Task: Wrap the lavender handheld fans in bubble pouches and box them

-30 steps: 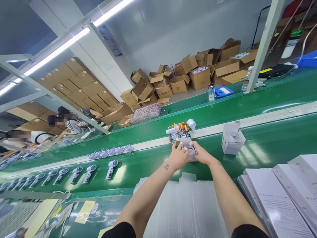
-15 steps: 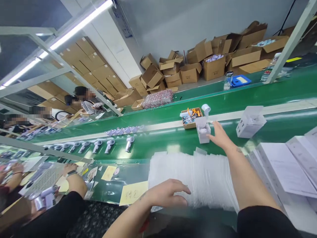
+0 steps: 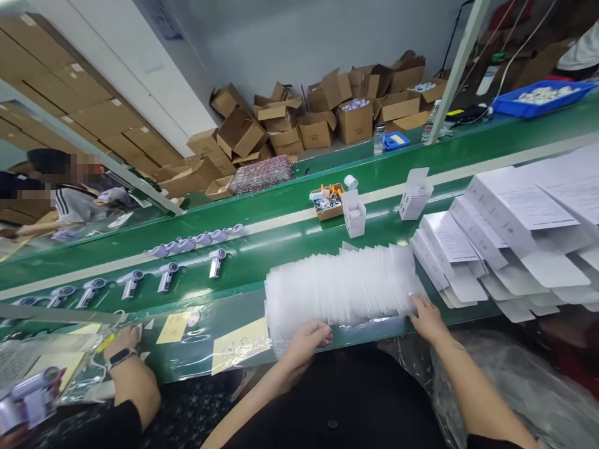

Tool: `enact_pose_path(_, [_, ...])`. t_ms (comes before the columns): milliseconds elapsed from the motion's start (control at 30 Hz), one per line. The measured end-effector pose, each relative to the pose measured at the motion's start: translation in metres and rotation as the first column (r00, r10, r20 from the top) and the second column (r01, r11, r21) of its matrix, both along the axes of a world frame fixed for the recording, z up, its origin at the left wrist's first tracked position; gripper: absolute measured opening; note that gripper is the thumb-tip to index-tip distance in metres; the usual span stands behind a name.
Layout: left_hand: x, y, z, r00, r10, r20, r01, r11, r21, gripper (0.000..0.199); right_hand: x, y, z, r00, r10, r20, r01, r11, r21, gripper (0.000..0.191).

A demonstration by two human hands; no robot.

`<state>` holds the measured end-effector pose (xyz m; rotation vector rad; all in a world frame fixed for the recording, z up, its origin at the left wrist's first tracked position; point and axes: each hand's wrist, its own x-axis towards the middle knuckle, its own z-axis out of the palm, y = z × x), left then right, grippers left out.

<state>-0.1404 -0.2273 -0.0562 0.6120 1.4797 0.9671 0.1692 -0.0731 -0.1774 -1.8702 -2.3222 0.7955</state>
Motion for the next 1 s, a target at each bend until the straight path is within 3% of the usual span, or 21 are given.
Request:
enact_pose_path(133, [0.015,0.012,-0.003,0.999,-0.028,-0.028,0.029,0.999,0.019,0.028,-0.025,0.010,-0.007,0.999,0.011,-0.038,-0.011,1.000,0.025,0.048])
enact_pose_path(300, [0.042,0.026,-0.006,0.998,-0.029,-0.054,0.030,0.999,0.021,0.028,-0.024,0.035,-0.001,0.988,0.103,-0.113,-0.105,0.994,-0.016,0.057])
enact_pose_path(433, [0.060,0.031,-0.006,0.990,-0.071,-0.121,0.073,0.997,0.015,0.027,-0.012,0.048,0.010,0.996,0.055,-0.065,-0.059,0.996,-0.061,0.083])
enact_pose_path(533, [0.059,0.048,0.001,0.962,-0.121,-0.246,0.128,0.992,0.012,0.027,-0.012,0.052,0.020,0.992,0.114,-0.048,-0.118,0.986,-0.117,0.111])
enact_pose_path(600, [0.051,0.078,0.009,0.859,-0.148,-0.491,0.182,0.983,0.021,0.032,-0.015,0.054,0.024,0.985,0.168,-0.029,-0.171,0.974,-0.149,0.119])
enact_pose_path(667, [0.039,0.124,0.017,0.635,-0.129,-0.762,0.223,0.975,0.021,0.039,-0.017,0.054,0.023,0.981,0.195,0.011,-0.191,0.968,-0.162,0.121])
enact_pose_path(700, [0.033,0.151,0.020,0.574,-0.106,-0.812,0.219,0.975,0.028,0.040,-0.018,0.053,0.021,0.979,0.204,0.031,-0.196,0.967,-0.162,0.122])
enact_pose_path(767, [0.024,0.203,0.021,0.494,-0.112,-0.862,0.230,0.973,0.006,0.039,-0.016,0.050,0.013,0.974,0.220,0.062,-0.210,0.968,-0.138,0.123])
enact_pose_path(867, [0.017,0.263,0.009,0.419,-0.227,-0.879,0.244,0.961,-0.131,0.040,-0.009,0.042,-0.001,0.971,0.219,0.098,-0.213,0.975,-0.070,0.116])
enact_pose_path(1000, [0.016,0.293,-0.019,0.330,-0.439,-0.836,0.276,0.891,-0.359,0.046,-0.002,0.032,-0.011,0.977,0.198,0.073,-0.196,0.980,-0.032,0.101])
